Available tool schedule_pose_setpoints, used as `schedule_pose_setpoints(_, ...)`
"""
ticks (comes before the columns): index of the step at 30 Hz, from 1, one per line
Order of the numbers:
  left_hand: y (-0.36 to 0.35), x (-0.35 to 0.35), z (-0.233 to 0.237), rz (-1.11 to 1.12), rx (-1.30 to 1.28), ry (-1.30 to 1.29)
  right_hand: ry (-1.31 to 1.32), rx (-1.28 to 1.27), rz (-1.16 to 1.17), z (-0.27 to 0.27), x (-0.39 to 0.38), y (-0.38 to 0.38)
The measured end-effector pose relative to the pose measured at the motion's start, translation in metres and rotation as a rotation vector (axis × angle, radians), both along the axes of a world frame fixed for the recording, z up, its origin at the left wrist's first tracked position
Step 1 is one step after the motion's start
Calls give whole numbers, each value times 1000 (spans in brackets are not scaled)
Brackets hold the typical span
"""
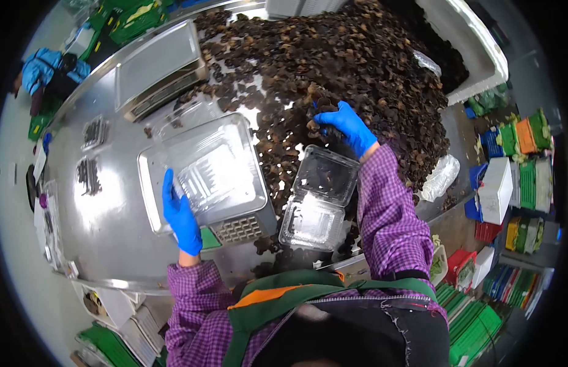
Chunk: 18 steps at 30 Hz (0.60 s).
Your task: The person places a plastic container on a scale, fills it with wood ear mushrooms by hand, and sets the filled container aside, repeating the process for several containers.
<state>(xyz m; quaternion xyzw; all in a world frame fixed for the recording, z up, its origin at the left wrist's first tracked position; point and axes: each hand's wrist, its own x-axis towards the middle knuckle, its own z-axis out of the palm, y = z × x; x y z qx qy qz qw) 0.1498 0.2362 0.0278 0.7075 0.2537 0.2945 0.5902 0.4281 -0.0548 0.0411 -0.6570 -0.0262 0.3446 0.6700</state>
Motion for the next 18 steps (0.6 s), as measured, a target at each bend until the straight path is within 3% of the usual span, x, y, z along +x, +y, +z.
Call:
schedule_pose_setpoints(5,2,0,3,-54,42,-44,-117,154,276,44,-67,76)
schedule_pose_setpoints(8,1,-2,3,-56,99,-81,-450,143,517,21,-91,129)
schedule_pose_setpoints(10,-3,-5,10,-98,110,-106,-689,22,527,23,-120,160)
schedule_pose_setpoints(11,-2,-5,3,-89,113,-98,-1060,-50,511,5,-130,177)
schedule_pose_setpoints(14,6,-14,-26,-51,21,-104,-1243,-209,692,6,-149,199)
schedule_pose_setpoints(18,19,-26,-35,-115,1,1,-1043,-77,797,23,-134,181)
